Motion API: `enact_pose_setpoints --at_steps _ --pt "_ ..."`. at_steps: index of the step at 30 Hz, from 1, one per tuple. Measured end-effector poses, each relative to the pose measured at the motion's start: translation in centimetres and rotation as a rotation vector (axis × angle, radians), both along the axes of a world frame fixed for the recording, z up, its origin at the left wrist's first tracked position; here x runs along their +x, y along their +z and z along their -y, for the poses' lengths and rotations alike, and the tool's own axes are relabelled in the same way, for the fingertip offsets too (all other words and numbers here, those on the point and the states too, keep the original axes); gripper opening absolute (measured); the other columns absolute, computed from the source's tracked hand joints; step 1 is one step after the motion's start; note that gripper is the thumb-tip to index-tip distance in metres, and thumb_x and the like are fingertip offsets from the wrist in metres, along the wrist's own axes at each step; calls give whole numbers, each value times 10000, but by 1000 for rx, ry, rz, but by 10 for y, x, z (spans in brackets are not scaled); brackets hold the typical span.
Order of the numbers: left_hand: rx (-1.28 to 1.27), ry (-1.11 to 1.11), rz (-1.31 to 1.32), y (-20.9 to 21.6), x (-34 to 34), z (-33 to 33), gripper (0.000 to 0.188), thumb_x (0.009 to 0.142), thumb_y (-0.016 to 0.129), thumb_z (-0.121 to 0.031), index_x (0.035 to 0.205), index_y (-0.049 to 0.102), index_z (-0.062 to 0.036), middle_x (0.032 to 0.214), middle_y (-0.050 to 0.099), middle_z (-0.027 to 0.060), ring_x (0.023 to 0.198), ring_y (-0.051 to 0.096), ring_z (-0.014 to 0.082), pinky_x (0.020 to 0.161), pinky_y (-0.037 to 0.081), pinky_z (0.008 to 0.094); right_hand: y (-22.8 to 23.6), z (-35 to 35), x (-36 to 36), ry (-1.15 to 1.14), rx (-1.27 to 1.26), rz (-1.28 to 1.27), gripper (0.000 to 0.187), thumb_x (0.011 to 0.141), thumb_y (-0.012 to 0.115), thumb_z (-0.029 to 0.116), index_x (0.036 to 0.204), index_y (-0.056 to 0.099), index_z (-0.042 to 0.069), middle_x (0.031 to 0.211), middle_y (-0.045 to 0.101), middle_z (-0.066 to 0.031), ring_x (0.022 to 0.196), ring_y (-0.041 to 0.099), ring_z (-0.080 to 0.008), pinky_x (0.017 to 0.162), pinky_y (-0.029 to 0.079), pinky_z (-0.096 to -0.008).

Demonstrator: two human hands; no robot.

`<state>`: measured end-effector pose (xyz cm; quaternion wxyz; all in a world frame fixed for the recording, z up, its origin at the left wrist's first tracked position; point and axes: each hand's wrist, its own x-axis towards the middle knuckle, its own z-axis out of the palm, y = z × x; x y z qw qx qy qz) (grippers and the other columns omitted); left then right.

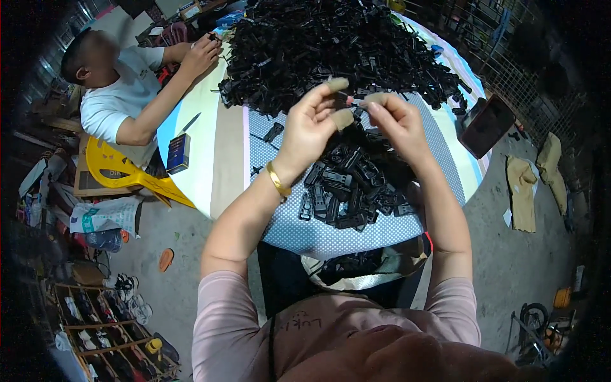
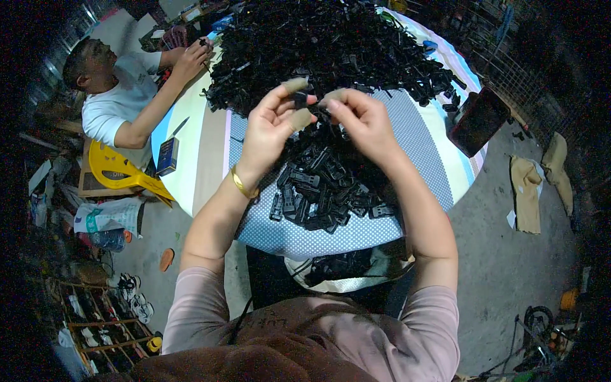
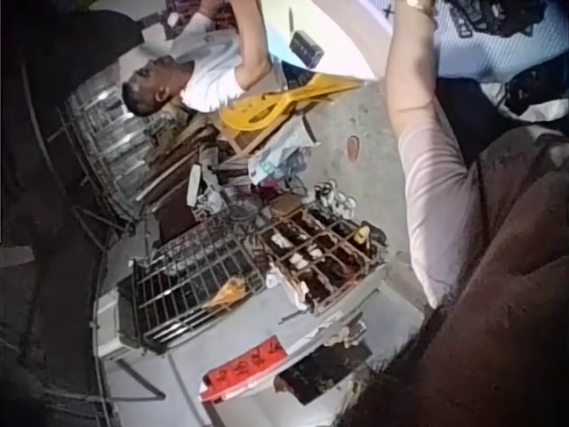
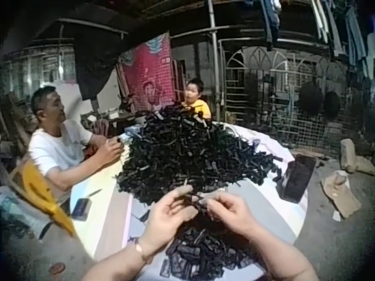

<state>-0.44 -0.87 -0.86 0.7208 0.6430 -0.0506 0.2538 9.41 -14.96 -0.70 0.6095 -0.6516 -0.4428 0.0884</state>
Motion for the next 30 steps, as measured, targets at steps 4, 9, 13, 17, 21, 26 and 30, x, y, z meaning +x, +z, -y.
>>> enact_pose_setpoints --at_steps 4,9,13,17,21,26,30 --pt "160 99 66 -5 -1 10 372 760 605 -15 1099 459 34 994 564 93 877 559 115 752 468 232 -7 -4 -4 44 2 49 207 864 500 184 912 571 -4 691 527 14 629 477 -56 557 383 -190" --pt "266 206 81 -10 -2 13 312 765 610 -42 1042 492 41 914 599 89 796 583 115 695 476 229 -4 -3 -6 46 0 44 204 850 510 188 847 581 -3 636 536 -7 590 494 -67 537 396 -214" --pt "339 297 92 -9 -4 13 220 760 610 -50 960 551 21 841 625 79 745 597 123 661 482 244 0 -3 -12 58 -43 -46 208 853 507 192 804 573 1 612 525 4 561 477 -58 520 383 -207" --pt "577 446 217 0 -10 18 163 745 599 -31 904 579 0 846 631 97 734 612 158 652 483 257 8 0 -19 110 -50 -132 216 860 499 201 781 570 13 588 506 20 542 456 -48 502 362 -203" --pt "789 531 325 -2 -9 16 154 738 591 -17 890 573 -3 836 627 105 738 616 177 643 482 261 2 1 -13 152 -80 -122 218 869 500 234 781 557 43 587 485 52 486 385 -12 425 281 -166" --pt "40 160 153 0 -2 17 231 817 546 -58 1024 471 14 977 572 106 859 590 182 756 468 259 -2 0 -5 80 19 122 166 804 590 162 851 566 5 722 548 9 658 499 -66 579 402 -202" --pt "-625 -183 5 5 -3 -6 194 882 411 -44 1062 424 28 1010 529 172 944 564 243 828 472 327 4 4 -3 3 11 390 184 703 670 85 835 586 -13 762 583 -60 688 543 -117 610 431 -230"
